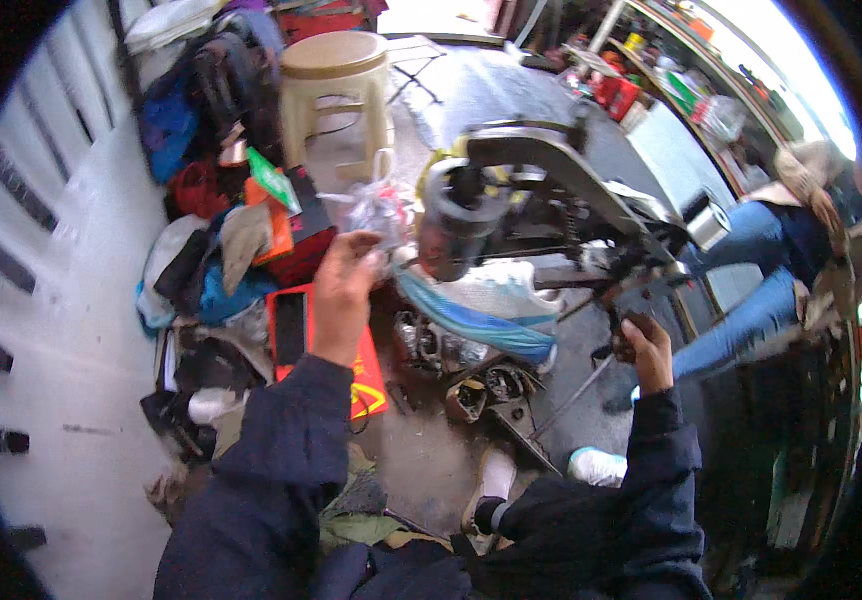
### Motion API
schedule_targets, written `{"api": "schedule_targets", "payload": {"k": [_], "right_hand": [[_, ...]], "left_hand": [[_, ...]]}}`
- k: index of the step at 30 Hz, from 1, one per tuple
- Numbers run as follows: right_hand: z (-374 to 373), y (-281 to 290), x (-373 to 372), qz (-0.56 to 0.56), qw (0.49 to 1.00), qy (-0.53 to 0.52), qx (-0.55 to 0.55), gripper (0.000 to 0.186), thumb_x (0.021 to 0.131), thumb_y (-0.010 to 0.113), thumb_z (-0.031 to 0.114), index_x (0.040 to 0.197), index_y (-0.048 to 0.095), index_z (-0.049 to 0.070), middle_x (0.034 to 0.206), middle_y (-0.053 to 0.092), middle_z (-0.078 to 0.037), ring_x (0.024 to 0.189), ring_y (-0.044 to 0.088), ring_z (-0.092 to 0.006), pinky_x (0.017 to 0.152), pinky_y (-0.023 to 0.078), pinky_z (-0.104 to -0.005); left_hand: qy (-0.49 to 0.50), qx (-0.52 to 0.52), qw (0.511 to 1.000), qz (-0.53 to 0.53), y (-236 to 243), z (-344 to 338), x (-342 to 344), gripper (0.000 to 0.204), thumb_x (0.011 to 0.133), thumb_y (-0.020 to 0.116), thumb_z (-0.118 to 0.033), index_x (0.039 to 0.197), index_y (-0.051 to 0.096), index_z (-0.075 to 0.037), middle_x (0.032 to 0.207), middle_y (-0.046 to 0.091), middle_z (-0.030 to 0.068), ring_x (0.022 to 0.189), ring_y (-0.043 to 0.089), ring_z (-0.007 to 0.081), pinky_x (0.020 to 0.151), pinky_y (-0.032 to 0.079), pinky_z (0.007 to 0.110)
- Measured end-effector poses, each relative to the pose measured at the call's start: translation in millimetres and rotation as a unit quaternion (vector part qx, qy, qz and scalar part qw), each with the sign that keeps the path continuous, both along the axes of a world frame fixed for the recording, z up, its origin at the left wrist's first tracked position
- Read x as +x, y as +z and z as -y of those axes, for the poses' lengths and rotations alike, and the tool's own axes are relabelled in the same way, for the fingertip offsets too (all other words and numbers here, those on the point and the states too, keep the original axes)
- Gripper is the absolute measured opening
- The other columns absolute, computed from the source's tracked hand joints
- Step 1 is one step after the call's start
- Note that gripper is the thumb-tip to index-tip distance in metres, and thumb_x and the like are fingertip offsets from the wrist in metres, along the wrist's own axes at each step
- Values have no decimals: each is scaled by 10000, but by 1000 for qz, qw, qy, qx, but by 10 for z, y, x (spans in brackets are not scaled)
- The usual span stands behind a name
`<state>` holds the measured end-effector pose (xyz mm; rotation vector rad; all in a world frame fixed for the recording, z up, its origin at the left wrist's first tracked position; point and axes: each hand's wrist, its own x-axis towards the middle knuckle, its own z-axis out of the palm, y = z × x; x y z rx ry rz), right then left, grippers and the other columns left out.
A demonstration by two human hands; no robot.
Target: The person operates a manual sewing machine to stitch a white and blue sneaker. They guide the shoe under the needle, pull the thread, and adjust the shoe's position repeatedly to continue stitching along the sole.
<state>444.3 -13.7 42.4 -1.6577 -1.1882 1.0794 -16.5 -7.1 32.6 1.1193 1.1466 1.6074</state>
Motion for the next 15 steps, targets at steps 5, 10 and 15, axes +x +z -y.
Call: {"api": "schedule_targets", "payload": {"k": [5, 10, 15], "right_hand": [[-80, -528, 150, 102, 993, 41, 32, 332, 964, 702, 180, 1232, 642, -8, 946, 686, -58, 767, 617, -129, 646, 502, -285], [-239, -777, 290, 149, 983, 17, 101, 273, 939, 715, 101, 1166, 594, 10, 868, 680, -95, 651, 594, -126, 566, 465, -268], [-313, -723, 263, 180, 979, -1, 95, 329, 967, 713, 154, 1228, 562, 22, 772, 639, -70, 606, 579, -124, 515, 429, -292]], "left_hand": [[-45, 25, 998, 44, -64, -5, 43, 261, 1003, 518, -12, 1237, 634, -14, 1165, 675, 55, 1092, 617, 118, 984, 481, 284], [-107, -19, 993, 45, -95, -26, 79, 295, 964, 551, -30, 1241, 651, -20, 1125, 691, 68, 1026, 626, 116, 937, 496, 290], [-94, 55, 990, -84, -96, 33, 65, 360, 933, 597, -72, 1286, 618, -4, 1243, 655, 170, 1182, 617, 265, 1069, 446, 357]]}}
